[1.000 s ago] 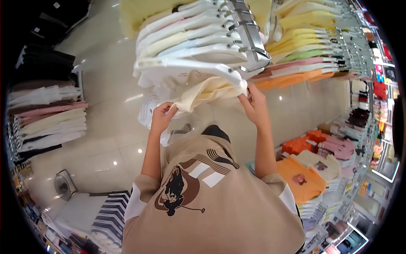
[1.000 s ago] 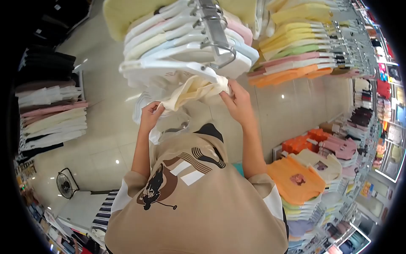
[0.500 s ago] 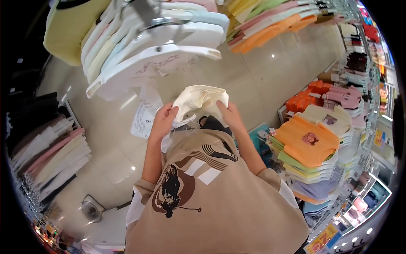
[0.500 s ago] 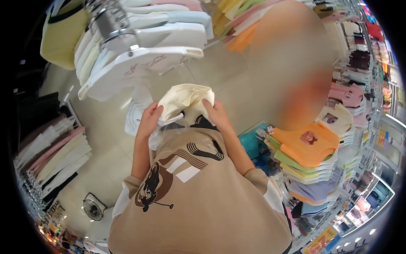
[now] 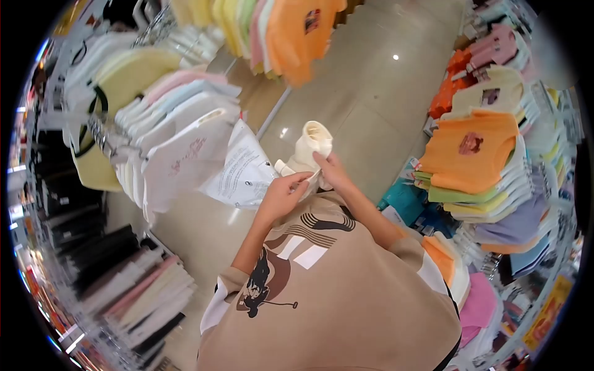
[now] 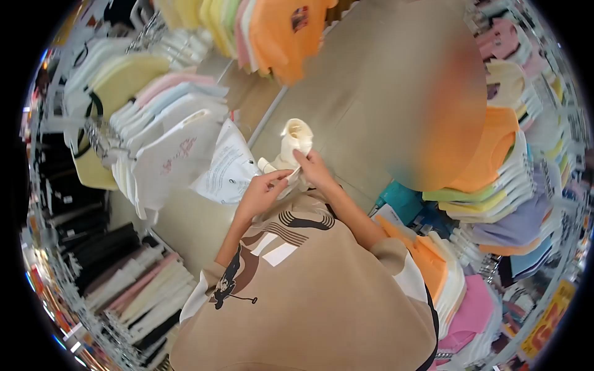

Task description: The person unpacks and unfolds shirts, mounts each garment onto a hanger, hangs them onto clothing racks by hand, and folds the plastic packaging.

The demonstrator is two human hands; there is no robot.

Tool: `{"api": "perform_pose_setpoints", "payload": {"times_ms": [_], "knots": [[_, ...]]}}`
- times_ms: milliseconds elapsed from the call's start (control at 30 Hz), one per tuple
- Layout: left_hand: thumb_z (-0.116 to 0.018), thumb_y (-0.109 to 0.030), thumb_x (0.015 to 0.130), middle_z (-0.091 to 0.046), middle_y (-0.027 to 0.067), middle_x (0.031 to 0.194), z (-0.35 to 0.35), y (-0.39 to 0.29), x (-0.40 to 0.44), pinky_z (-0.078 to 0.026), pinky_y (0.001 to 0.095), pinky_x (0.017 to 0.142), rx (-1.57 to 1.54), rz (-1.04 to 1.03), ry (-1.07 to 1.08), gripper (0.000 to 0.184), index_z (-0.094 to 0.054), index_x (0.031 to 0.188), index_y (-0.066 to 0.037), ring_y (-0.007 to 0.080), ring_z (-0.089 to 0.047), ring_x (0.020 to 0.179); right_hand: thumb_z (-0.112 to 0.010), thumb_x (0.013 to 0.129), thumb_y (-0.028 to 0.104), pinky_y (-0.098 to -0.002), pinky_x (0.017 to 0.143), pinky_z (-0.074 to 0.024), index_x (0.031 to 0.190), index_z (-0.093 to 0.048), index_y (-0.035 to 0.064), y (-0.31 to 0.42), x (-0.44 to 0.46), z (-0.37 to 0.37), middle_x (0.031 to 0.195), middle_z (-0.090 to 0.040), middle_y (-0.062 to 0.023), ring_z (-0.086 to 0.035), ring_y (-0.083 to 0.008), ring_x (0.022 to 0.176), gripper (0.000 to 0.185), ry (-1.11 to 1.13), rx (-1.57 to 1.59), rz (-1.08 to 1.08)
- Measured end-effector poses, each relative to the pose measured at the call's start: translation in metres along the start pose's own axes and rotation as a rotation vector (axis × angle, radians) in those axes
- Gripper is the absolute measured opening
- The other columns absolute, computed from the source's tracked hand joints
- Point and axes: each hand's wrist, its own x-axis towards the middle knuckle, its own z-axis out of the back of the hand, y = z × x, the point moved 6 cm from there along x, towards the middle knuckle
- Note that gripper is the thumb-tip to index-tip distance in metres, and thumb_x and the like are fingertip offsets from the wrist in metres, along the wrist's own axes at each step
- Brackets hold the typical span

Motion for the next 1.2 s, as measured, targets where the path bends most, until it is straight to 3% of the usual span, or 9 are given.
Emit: {"api": "perform_pose_setpoints", "payload": {"times_ms": [100, 133, 233, 333, 500, 700, 900, 1100, 1200], "knots": [[-0.056, -0.015, 0.088, -0.067, 0.0110, 0.106, -0.039, -0.019, 0.025, -0.050, 0.0266, 0.074, 0.067, -0.101, 0.012, 0.033, -0.059, 0.120, -0.005, 0.0126, -0.062, 0.087, -0.054, 0.093, 0.020, -0.0255, 0.071, -0.0471, 0.109, -0.058, -0.0014, 0.035, -0.012, 0.066, 0.095, -0.063, -0.0036, -0.058, -0.0092, 0.083, 0.027, -0.215, 0.047, 0.129], [-0.056, -0.020, 0.087, -0.067, 0.0137, 0.106, -0.052, -0.022, 0.035, -0.050, 0.0297, 0.072, 0.100, -0.093, 0.050, 0.034, -0.061, 0.118, -0.006, 0.0212, -0.064, 0.080, -0.054, 0.093, 0.019, -0.0256, 0.072, -0.0470, 0.109, -0.058, -0.0017, 0.046, -0.018, 0.087, 0.096, -0.063, -0.0040, -0.058, -0.0096, 0.084, 0.027, -0.285, 0.109, 0.178], [-0.056, -0.022, 0.088, -0.067, 0.0135, 0.106, -0.095, -0.052, 0.055, -0.050, 0.0302, 0.071, 0.155, -0.179, 0.222, 0.034, -0.061, 0.117, -0.005, 0.0204, -0.063, 0.077, -0.053, 0.093, 0.018, -0.0259, 0.076, -0.0463, 0.109, -0.058, -0.0026, 0.082, -0.043, 0.137, 0.101, -0.063, -0.0058, -0.058, -0.0111, 0.088, 0.027, -0.414, 0.297, 0.243], [-0.056, -0.015, 0.089, -0.067, 0.0088, 0.106, -0.129, -0.068, 0.071, -0.050, 0.0259, 0.075, 0.255, -0.113, 0.450, 0.031, -0.061, 0.117, -0.002, 0.0116, -0.062, 0.088, -0.053, 0.091, 0.018, -0.0261, 0.080, -0.0446, 0.110, -0.059, -0.0017, 0.105, -0.059, 0.175, 0.102, -0.062, -0.0045, -0.057, -0.0108, 0.091, 0.028, -0.443, 0.316, 0.266], [-0.061, -0.010, 0.086, -0.064, 0.0026, 0.102, -0.132, -0.091, 0.108, -0.047, 0.0210, 0.069, 0.201, -0.184, 0.256, 0.030, -0.060, 0.115, -0.004, 0.0061, -0.057, 0.085, -0.053, 0.089, 0.016, -0.0264, 0.085, -0.0413, 0.112, -0.059, -0.0003, 0.131, -0.071, 0.214, 0.102, -0.062, -0.0015, -0.054, -0.0097, 0.096, 0.029, -0.410, 0.132, 0.332], [-0.061, -0.008, 0.085, -0.061, 0.0025, 0.101, -0.126, -0.115, 0.159, -0.043, 0.0191, 0.066, 0.205, -0.309, 0.150, 0.025, -0.056, 0.108, -0.001, 0.0062, -0.054, 0.087, -0.054, 0.089, 0.015, -0.0245, 0.076, -0.0434, 0.110, -0.060, -0.0009, 0.176, -0.076, 0.213, 0.097, -0.062, -0.0011, -0.054, -0.0081, 0.086, 0.026, -0.310, 0.224, 0.428], [-0.060, -0.014, 0.089, -0.063, 0.0039, 0.090, -0.169, -0.127, 0.207, -0.047, 0.0252, 0.070, -0.211, -0.276, 0.408, 0.016, -0.059, 0.100, -0.003, 0.0113, -0.059, 0.082, -0.057, 0.088, 0.013, -0.0240, 0.063, -0.0433, 0.099, -0.059, 0.0006, 0.187, -0.039, 0.207, 0.079, -0.057, -0.0004, -0.051, -0.0062, 0.071, 0.017, -0.201, -0.204, 0.318], [-0.037, -0.047, 0.097, -0.065, 0.0080, 0.075, -0.165, -0.085, 0.303, -0.046, 0.0294, 0.069, -0.313, 0.092, 0.247, 0.061, -0.067, 0.081, 0.003, 0.0149, -0.058, 0.074, -0.048, 0.092, 0.018, -0.0328, 0.069, -0.0447, 0.094, -0.058, -0.0021, 0.219, 0.025, 0.211, 0.087, -0.057, -0.0140, -0.057, -0.0242, 0.076, 0.023, -0.143, -0.535, 0.397], [-0.043, -0.027, 0.094, -0.066, 0.0097, 0.078, -0.141, -0.090, 0.324, -0.047, 0.0286, 0.070, -0.352, 0.104, 0.150, 0.040, -0.066, 0.091, 0.005, 0.0140, -0.059, 0.073, -0.047, 0.093, 0.015, -0.0329, 0.074, -0.0445, 0.100, -0.058, -0.0032, 0.241, 0.063, 0.203, 0.090, -0.057, -0.0142, -0.056, -0.0243, 0.082, 0.023, -0.016, -0.735, 0.463]]}}
